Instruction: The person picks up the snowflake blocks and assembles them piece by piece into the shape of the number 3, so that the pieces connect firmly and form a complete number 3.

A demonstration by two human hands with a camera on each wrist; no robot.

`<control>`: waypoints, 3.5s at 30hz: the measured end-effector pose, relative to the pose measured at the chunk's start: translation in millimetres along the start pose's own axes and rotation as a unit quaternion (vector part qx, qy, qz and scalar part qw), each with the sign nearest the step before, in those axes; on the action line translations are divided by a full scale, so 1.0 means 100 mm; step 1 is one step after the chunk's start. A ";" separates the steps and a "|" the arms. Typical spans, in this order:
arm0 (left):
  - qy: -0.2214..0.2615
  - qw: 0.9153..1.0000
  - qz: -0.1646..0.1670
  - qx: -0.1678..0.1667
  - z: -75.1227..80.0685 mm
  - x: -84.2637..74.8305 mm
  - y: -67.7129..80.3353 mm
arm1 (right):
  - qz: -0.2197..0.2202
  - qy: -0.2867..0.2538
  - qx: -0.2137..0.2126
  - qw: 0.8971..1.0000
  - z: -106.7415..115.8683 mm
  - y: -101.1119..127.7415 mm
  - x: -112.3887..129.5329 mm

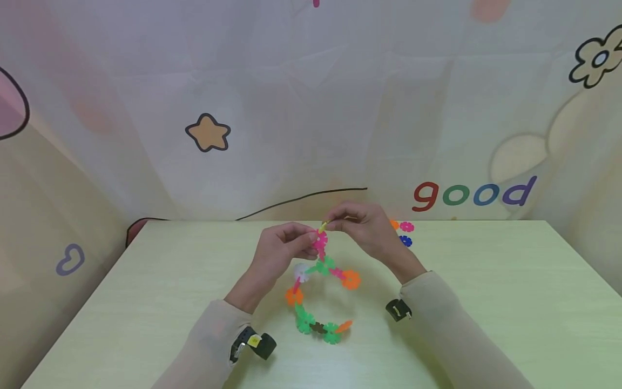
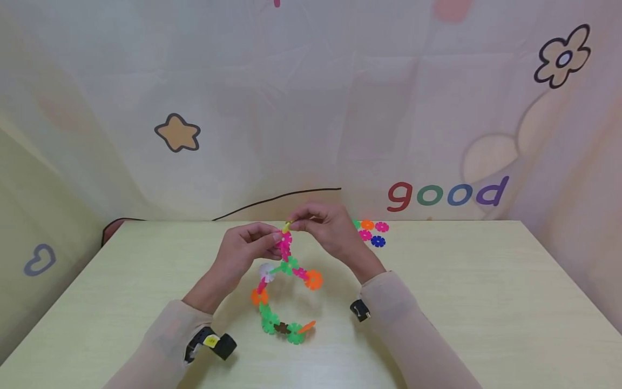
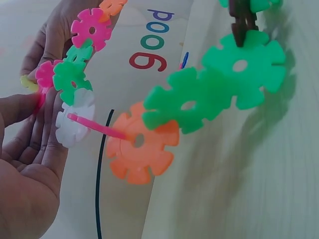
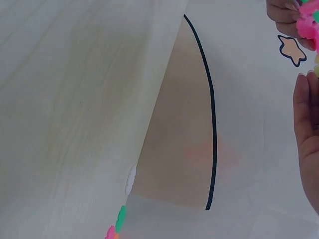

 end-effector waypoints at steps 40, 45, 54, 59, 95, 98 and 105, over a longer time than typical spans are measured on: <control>-0.030 1.000 0.000 -0.002 0.05 -0.02 0.02 | -0.130 -0.005 0.025 0.991 0.29 0.06 -0.17; -0.033 0.999 0.007 0.000 0.05 -0.02 0.02 | -0.150 0.023 0.004 0.988 0.57 0.09 -0.32; 0.000 1.000 0.004 0.000 0.06 0.01 0.02 | -0.211 0.105 0.053 0.970 0.74 0.01 -0.75; 0.019 1.000 0.005 0.000 0.05 0.02 0.01 | -0.221 0.160 0.099 0.957 0.70 -0.01 -0.97; 0.011 1.000 0.009 0.008 0.02 0.00 0.01 | -0.273 0.219 0.136 0.927 0.53 0.00 -1.04; 0.011 1.000 0.007 0.008 0.01 -0.01 0.01 | -0.277 0.178 0.103 0.939 0.51 0.03 -0.94; 0.015 1.000 -0.002 0.015 0.00 0.00 0.01 | -0.234 0.064 0.007 0.970 0.48 0.05 -0.54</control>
Point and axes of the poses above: each hand's wrist, its own y-axis away from the middle knuckle, its own z-axis out of the back of the hand, x = y × z, the point moved 4 cm from there along -y, towards the middle knuckle, and after that the axes turned 13 degrees about x, right-handed, at the moved point
